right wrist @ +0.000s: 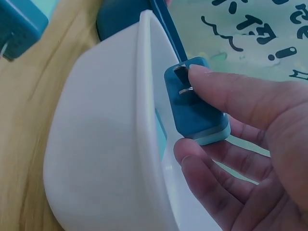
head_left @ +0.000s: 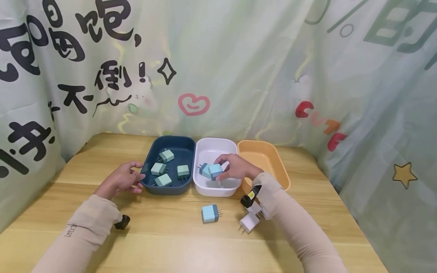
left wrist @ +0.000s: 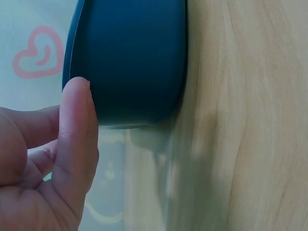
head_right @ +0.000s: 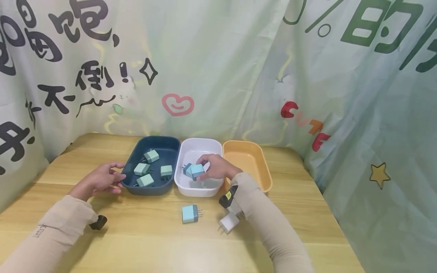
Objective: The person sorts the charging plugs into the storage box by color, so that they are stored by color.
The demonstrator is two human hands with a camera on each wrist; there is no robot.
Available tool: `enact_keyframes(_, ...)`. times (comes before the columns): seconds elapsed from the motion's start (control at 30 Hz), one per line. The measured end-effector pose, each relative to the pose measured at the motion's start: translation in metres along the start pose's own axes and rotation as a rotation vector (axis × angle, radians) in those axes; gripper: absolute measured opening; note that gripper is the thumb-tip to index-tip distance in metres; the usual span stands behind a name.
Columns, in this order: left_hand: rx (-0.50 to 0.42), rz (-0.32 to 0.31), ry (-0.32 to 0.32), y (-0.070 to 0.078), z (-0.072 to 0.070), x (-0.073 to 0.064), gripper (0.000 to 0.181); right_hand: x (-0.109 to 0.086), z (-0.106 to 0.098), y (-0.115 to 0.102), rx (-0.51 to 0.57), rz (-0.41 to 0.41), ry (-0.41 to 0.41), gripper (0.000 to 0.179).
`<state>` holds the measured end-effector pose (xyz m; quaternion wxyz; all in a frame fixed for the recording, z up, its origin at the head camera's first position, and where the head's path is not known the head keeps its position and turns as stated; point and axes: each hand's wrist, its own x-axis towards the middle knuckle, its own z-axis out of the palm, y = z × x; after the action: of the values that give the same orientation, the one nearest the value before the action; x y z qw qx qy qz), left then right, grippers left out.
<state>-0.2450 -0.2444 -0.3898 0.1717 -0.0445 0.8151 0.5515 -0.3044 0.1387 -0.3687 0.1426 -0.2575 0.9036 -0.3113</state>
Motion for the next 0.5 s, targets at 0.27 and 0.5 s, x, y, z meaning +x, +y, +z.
enact_keyframes(0.27,0.003,-0.01,0.005,0.002,-0.001,0.001,0.056,0.01,-0.003,0.004,0.014,0.02,0.018,0.046)
enact_keyframes(0.5,-0.005,-0.018,0.007,0.002,0.0,0.001,0.056,0.018,-0.006,0.012,0.009,-0.014,0.017,0.045)
